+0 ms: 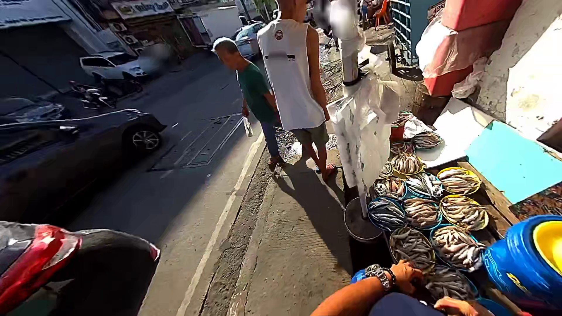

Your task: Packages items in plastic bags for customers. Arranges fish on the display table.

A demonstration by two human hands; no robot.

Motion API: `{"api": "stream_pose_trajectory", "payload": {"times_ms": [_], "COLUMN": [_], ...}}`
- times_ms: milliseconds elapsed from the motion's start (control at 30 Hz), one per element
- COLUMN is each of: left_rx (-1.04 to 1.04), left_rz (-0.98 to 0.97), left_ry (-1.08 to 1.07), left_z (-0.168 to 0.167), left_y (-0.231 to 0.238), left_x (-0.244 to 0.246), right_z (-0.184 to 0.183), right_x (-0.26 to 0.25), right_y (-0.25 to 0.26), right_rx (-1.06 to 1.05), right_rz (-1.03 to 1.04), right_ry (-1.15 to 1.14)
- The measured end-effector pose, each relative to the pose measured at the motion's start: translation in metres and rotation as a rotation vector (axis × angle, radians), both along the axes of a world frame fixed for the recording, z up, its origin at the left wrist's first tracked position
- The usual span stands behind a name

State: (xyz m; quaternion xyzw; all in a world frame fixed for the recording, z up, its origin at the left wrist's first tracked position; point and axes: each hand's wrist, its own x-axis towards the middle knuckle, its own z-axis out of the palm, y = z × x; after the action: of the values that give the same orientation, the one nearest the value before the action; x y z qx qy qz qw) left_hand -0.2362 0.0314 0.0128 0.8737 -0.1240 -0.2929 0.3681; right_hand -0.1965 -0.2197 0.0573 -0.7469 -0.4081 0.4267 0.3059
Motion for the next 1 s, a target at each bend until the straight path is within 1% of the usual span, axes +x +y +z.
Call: {"api": "stream_pose_trajectory", "payload": {"times_ms": [33, 100, 167, 267, 333, 433, 500, 567, 633, 733, 800, 867, 933, 1000], "left_rx": [-0.056, -0.134, -0.157, -0.167, -0.155, -0.136, -0.164, -0.257, -0.358, -0.49, -0.5, -0.476, -0.465, -0.442], "left_rz": [0.004, 0.01, 0.001, -0.006, -0.008, -0.002, 0.011, 0.031, 0.105, 0.378, 0.502, 0.555, 0.581, 0.562], "left_ry": [-0.004, 0.03, 0.1, 0.163, 0.192, 0.213, 0.199, 0.173, 0.18, 0.292, 0.351, 0.387, 0.393, 0.412], "left_z": [0.005, 0.013, 0.016, 0.018, 0.018, 0.016, 0.022, 0.025, 0.024, 0.032, 0.04, 0.045, 0.039, 0.031], "left_y": [-0.001, 0.0, -0.001, 0.001, -0.001, 0.001, 0.004, 0.011, 0.025, 0.049, 0.061, 0.065, 0.066, 0.065], "left_x": [-0.001, -0.003, -0.002, 0.001, 0.0, 0.003, 0.004, -0.003, -0.015, -0.042, -0.058, -0.068, -0.068, -0.055], "right_z": [0.007, 0.006, 0.005, 0.024, 0.025, 0.012, 0.016, 0.022, 0.018, 0.002, 0.0, -0.007, -0.017, -0.031], "right_x": [0.005, 0.012, 0.009, 0.008, 0.002, -0.004, 0.001, 0.008, 0.013, 0.014, 0.015, 0.016, 0.02, 0.027], "right_y": [0.0, -0.006, -0.014, -0.013, -0.018, -0.024, -0.012, 0.01, 0.04, 0.09, 0.119, 0.135, 0.139, 0.134], "right_rx": [-0.084, -0.26, -0.327, -0.398, -0.345, -0.119, -0.014, 0.023, 0.094, 0.212, 0.154, 0.118, 0.118, 0.163], "right_rz": [0.045, 0.089, 0.074, 0.03, -0.039, -0.182, -0.235, -0.193, -0.131, -0.057, 0.028, 0.101, 0.081, -0.022], "right_ry": [0.009, 0.011, 0.019, 0.037, 0.041, -0.009, -0.025, 0.014, 0.025, -0.022, -0.029, -0.047, 0.02, 0.152]}}
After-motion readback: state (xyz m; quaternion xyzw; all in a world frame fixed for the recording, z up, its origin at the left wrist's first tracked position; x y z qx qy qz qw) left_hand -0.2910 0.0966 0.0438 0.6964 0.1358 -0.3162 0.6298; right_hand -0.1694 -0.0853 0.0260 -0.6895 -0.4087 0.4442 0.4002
